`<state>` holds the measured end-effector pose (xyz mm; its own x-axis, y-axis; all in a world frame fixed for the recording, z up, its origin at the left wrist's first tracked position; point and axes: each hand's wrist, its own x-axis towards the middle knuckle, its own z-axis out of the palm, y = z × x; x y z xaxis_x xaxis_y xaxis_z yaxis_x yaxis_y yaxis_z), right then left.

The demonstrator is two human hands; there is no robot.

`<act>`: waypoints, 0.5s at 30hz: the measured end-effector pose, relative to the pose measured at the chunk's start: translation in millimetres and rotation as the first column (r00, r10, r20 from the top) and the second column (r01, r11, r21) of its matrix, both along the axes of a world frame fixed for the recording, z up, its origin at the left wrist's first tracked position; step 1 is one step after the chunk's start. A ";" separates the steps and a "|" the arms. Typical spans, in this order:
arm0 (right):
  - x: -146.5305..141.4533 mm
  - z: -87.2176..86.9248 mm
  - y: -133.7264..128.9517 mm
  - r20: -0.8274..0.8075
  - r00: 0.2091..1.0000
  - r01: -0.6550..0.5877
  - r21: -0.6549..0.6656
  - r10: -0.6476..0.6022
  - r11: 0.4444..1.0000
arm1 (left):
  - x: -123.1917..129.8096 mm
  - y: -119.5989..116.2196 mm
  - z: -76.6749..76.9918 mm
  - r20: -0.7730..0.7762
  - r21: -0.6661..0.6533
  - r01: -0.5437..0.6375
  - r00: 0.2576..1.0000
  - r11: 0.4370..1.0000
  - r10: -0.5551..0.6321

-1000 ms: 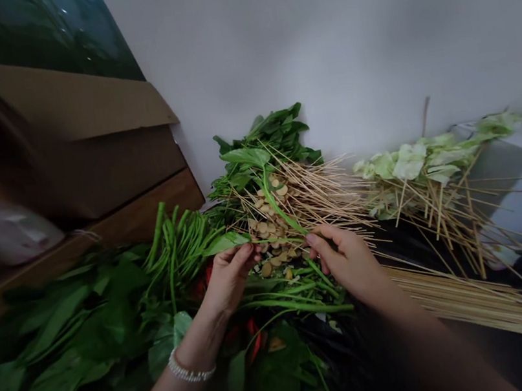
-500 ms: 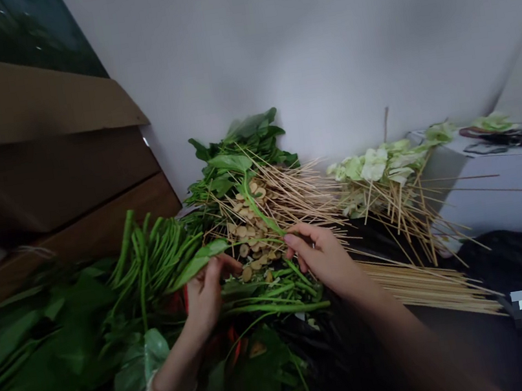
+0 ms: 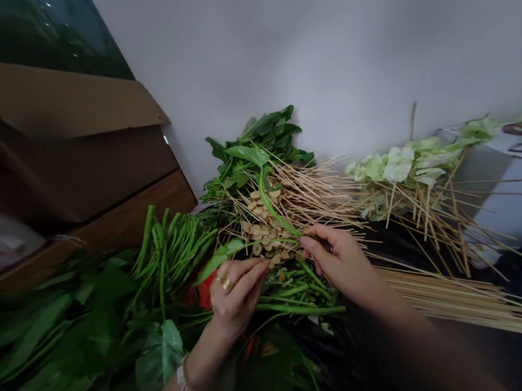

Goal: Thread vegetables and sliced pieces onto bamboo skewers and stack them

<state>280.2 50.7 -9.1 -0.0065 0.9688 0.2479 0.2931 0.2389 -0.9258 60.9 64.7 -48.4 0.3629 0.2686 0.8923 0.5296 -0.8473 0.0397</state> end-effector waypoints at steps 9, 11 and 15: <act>-7.9 -1.0 -1.8 0.005 1.000 -0.027 -0.042 0.027 0.999 | -2.0 12.9 -1.3 0.107 0.048 -0.115 0.988 0.992 0.109; -9.2 -1.6 -1.7 0.006 0.999 -0.042 -0.054 0.043 0.998 | -1.3 12.8 -3.0 0.101 0.021 -0.093 0.991 0.995 0.090; -12.0 -3.7 -1.3 0.028 0.997 -0.065 -0.073 0.067 0.995 | 0.2 10.9 -5.0 0.081 -0.013 -0.066 0.994 0.998 0.067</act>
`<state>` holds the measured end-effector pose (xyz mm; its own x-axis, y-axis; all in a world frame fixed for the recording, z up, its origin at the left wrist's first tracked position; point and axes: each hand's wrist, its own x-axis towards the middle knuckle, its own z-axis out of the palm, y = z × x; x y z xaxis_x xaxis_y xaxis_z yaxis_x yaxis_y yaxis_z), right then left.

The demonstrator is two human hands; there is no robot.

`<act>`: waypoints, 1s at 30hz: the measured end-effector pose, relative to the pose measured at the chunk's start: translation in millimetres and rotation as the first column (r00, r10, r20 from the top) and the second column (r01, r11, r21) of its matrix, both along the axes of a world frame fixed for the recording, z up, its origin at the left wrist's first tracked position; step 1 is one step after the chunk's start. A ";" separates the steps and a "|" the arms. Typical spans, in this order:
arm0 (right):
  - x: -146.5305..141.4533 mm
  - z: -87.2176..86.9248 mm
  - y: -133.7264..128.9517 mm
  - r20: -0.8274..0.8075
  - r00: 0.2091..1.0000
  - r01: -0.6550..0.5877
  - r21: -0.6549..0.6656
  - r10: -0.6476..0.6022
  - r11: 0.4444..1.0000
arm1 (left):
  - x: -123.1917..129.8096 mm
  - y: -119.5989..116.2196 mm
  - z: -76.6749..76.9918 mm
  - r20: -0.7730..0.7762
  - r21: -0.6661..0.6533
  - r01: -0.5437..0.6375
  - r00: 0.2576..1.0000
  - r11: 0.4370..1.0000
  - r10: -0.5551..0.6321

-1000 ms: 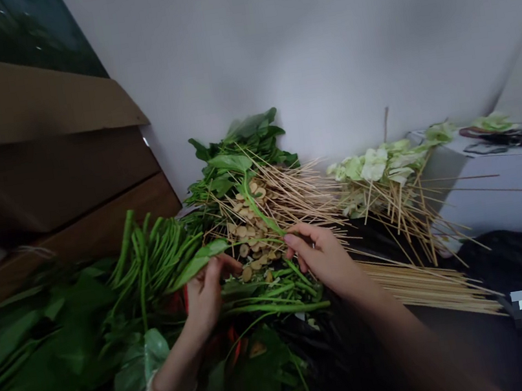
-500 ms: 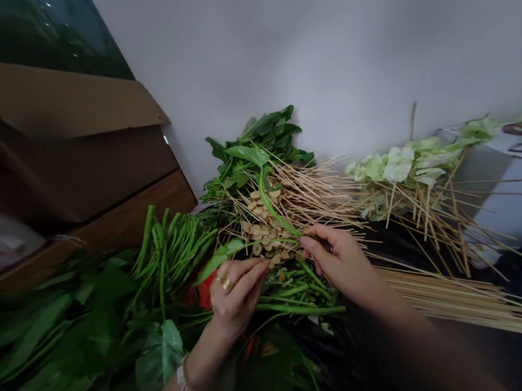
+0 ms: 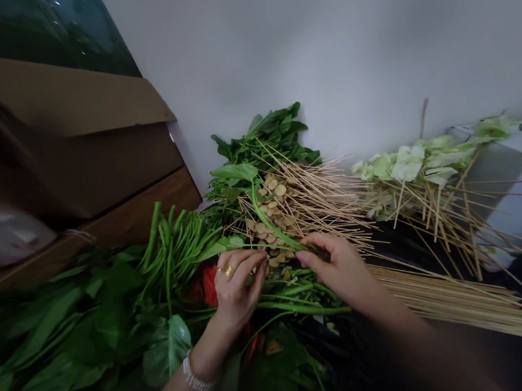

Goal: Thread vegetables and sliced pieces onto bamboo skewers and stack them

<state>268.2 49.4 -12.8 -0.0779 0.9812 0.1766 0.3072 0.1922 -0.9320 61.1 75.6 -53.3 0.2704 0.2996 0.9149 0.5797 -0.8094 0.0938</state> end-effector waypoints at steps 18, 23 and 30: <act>-0.6 -11.6 2.4 0.224 0.973 0.018 0.173 -0.057 0.985 | -2.8 -2.9 1.3 -0.048 0.107 -0.187 0.980 0.976 0.193; 1.1 -7.8 0.7 0.260 0.963 0.032 0.172 -0.076 0.985 | -3.6 4.3 0.6 -0.082 0.055 -0.249 0.964 0.967 0.253; 10.5 2.1 0.8 0.235 0.966 0.067 0.187 -0.111 0.980 | -7.5 9.2 0.8 -0.109 0.007 -0.344 0.933 0.939 0.342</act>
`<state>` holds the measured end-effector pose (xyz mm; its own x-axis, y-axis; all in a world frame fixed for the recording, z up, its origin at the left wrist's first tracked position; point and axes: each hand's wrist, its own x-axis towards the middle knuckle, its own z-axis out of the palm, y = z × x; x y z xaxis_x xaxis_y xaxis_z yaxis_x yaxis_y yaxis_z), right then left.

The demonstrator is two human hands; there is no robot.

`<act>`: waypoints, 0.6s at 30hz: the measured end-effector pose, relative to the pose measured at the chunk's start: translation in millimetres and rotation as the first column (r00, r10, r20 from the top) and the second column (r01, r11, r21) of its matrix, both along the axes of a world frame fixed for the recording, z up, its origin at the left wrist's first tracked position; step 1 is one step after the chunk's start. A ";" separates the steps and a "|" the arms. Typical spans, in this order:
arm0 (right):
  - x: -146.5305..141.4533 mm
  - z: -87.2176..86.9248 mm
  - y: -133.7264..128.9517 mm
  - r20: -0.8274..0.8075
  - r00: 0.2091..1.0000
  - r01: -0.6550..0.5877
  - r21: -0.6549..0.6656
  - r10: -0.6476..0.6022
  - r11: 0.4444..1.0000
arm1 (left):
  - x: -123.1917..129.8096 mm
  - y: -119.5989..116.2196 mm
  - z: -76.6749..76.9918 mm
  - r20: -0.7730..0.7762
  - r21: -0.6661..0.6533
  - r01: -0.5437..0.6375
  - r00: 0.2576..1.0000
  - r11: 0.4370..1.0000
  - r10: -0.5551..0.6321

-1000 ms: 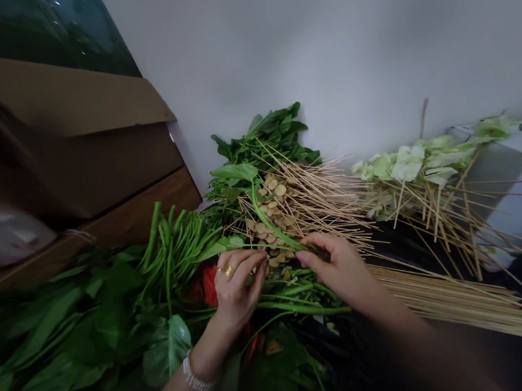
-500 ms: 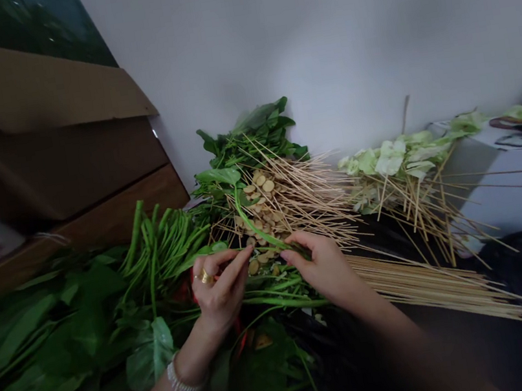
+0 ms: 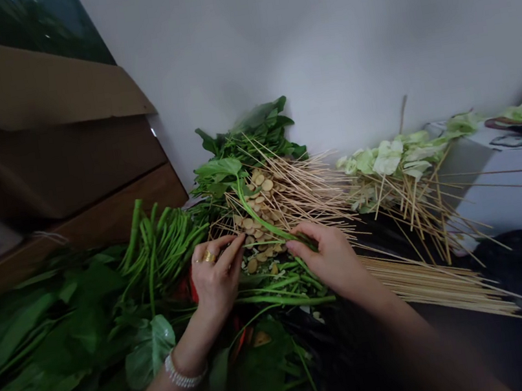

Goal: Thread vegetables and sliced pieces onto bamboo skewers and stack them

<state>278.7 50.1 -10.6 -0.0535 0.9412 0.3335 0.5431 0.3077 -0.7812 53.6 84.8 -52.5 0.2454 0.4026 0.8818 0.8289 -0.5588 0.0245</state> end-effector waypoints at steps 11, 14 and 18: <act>6.3 13.5 -4.6 -0.238 0.966 -0.137 -0.150 0.099 0.979 | 4.2 0.0 2.6 -0.062 -0.154 0.057 0.996 0.986 -0.067; 2.7 11.0 -5.9 -0.289 0.945 -0.215 -0.193 0.154 0.958 | 2.4 0.1 5.0 0.145 -0.250 0.117 0.986 0.961 -0.082; 1.6 8.5 -4.4 -0.286 0.943 -0.235 -0.204 0.172 0.950 | -8.9 11.6 5.4 0.656 -0.374 0.331 0.755 0.867 -0.005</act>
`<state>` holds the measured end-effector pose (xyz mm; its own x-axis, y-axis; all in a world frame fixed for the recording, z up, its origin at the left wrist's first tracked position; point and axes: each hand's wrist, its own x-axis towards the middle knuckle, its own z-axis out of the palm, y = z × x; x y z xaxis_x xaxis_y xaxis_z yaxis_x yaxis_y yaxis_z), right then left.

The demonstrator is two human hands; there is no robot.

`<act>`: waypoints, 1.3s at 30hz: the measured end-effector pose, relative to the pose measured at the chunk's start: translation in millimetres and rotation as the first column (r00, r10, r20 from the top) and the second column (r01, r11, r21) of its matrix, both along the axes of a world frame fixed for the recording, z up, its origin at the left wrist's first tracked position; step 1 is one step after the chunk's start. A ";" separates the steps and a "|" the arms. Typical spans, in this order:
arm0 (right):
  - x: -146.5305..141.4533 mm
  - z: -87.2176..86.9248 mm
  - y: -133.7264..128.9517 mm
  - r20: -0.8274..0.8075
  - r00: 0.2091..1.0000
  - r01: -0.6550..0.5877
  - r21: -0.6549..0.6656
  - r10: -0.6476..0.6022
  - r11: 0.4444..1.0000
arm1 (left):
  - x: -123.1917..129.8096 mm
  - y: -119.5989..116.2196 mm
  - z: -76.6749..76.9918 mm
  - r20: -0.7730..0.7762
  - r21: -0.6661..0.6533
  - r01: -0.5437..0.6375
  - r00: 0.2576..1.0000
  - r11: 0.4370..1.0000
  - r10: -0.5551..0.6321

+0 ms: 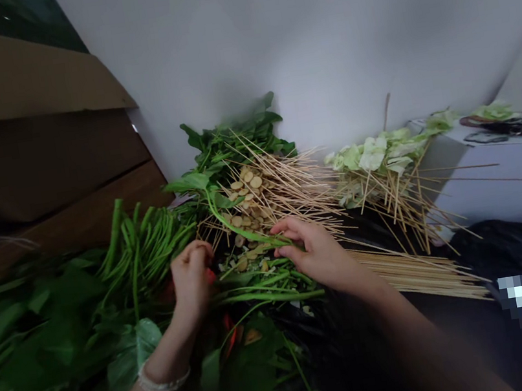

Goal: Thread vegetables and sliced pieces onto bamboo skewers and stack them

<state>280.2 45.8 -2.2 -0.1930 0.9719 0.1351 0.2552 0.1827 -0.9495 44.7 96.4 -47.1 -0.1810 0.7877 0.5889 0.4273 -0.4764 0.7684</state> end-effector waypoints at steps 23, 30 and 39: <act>-35.1 -28.2 -9.9 0.296 0.947 0.012 0.358 -0.126 0.934 | 37.8 -37.8 -7.4 -0.745 0.246 0.248 0.667 0.937 0.019; -38.7 -30.8 -13.3 0.331 0.939 -0.048 0.391 -0.092 0.919 | 35.8 -36.0 -14.0 -0.779 0.195 0.228 0.626 0.954 0.010; -41.1 -32.0 -13.2 0.373 0.918 -0.049 0.442 -0.134 0.896 | 38.3 -40.8 -7.9 -0.355 -0.001 0.296 0.893 0.955 -0.277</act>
<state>239.1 32.6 -34.2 -0.2781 0.8390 0.4676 0.5987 0.5321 -0.5987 83.1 55.6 -55.0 0.2719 0.7411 0.6139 0.5011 -0.6536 0.5671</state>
